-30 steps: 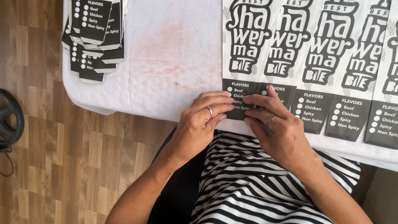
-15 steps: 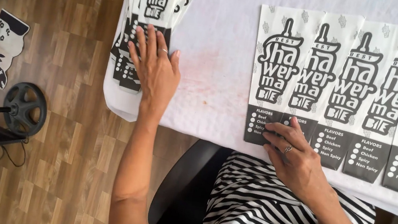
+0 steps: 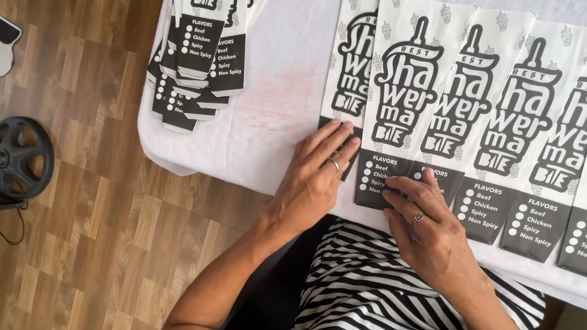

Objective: Organizing and stacking printed packaging labels on a table

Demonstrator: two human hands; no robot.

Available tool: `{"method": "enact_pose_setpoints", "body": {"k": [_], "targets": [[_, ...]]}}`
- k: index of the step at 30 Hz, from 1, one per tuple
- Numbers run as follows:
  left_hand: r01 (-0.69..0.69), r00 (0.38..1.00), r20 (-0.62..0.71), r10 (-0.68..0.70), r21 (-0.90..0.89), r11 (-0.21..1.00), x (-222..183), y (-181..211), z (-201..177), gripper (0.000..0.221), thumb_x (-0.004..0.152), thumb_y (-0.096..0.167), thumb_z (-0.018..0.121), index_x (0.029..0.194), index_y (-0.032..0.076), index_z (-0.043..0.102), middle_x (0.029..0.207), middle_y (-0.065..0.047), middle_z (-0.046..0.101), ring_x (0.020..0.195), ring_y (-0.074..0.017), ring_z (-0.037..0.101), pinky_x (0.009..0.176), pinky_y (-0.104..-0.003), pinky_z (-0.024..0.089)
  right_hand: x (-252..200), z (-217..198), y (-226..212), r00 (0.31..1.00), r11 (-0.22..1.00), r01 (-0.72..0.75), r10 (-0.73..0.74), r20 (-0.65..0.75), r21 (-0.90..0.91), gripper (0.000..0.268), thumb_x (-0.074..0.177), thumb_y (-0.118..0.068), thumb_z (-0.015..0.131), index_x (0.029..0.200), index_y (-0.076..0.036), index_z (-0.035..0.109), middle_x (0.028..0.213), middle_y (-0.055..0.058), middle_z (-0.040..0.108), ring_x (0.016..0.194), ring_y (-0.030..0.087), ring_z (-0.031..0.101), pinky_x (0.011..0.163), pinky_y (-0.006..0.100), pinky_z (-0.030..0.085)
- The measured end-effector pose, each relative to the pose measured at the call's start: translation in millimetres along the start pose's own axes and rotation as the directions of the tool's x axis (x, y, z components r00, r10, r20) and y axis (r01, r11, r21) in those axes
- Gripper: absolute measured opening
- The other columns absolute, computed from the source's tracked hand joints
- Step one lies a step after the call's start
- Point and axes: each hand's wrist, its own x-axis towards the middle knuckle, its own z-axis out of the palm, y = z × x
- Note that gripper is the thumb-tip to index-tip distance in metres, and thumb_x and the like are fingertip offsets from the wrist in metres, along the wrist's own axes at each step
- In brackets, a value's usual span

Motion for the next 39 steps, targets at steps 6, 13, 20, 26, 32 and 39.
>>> {"method": "enact_pose_setpoints", "body": {"k": [6,13,20,26,32,39], "targets": [[0.004,1.0,-0.012,-0.004,-0.025,1.0,-5.6,13.4,-5.8,0.032,0.1,0.006,0.063,0.132,0.001,0.065,0.144,-0.02,0.059,0.136,-0.038,0.055,0.109,-0.048,0.046,0.9,3.1,-2.5,0.999,0.999,0.048,-0.048,-0.013,0.009,0.024,0.086,0.004,0.07,0.11,0.005,0.071,0.123,0.016,0.069,0.112,0.034,0.069,0.121,0.051,0.036],[-0.021,0.996,-0.082,0.015,-0.073,0.997,-15.5,8.8,-24.8,0.032,0.101,0.013,0.066,0.131,0.0,0.066,0.141,-0.019,0.062,0.13,-0.0379,0.06,0.106,-0.047,0.049,5.4,5.8,-3.2,0.998,0.998,0.053,-0.052,-0.047,0.028,0.023,0.085,0.005,0.071,0.108,0.009,0.071,0.121,0.019,0.069,0.111,0.036,0.069,0.12,0.053,0.037],[-0.035,0.991,-0.128,0.033,-0.018,0.999,-20.9,9.2,-16.2,0.035,0.1,0.016,0.07,0.131,0.001,0.067,0.141,-0.018,0.062,0.13,-0.04,0.059,0.106,-0.049,0.048,6.2,-0.2,-5.6,0.997,0.997,0.015,-0.009,-0.08,0.08,0.026,0.083,0.006,0.074,0.109,0.007,0.074,0.124,0.02,0.07,0.116,0.038,0.068,0.121,0.051,0.036],[-0.039,0.986,0.163,0.046,-0.047,0.998,-10.1,26.2,-36.9,0.042,0.108,0.02,0.068,0.147,0.011,0.055,0.157,-0.015,0.046,0.152,-0.0356,0.04,0.125,-0.056,0.036,-18.3,-42.6,4.7,0.997,0.998,-0.055,0.056,0.055,-0.016,0.033,0.095,0.0,0.069,0.128,0.001,0.066,0.147,0.021,0.056,0.135,0.038,0.061,0.134,0.058,0.027],[-0.07,0.973,0.22,0.062,0.026,0.997,-2.2,36.0,-22.5,0.046,0.107,0.024,0.07,0.148,0.014,0.054,0.159,-0.019,0.044,0.152,-0.0392,0.04,0.122,-0.059,0.034,-21.1,-43.0,7.7,0.997,0.996,-0.006,0.013,0.082,-0.087,0.033,0.096,-0.006,0.072,0.127,0.003,0.065,0.141,0.022,0.062,0.14,0.042,0.055,0.13,0.064,0.027],[-0.06,0.978,0.203,0.056,0.013,0.998,1.4,39.3,-22.1,0.039,0.104,0.02,0.072,0.141,0.013,0.062,0.157,-0.018,0.045,0.148,-0.0406,0.042,0.12,-0.06,0.035,-18.7,-38.7,8.0,0.997,0.996,-0.024,0.031,0.076,-0.091,0.035,0.097,-0.006,0.072,0.13,0.001,0.064,0.143,0.02,0.06,0.142,0.04,0.053,0.129,0.063,0.026]]}}
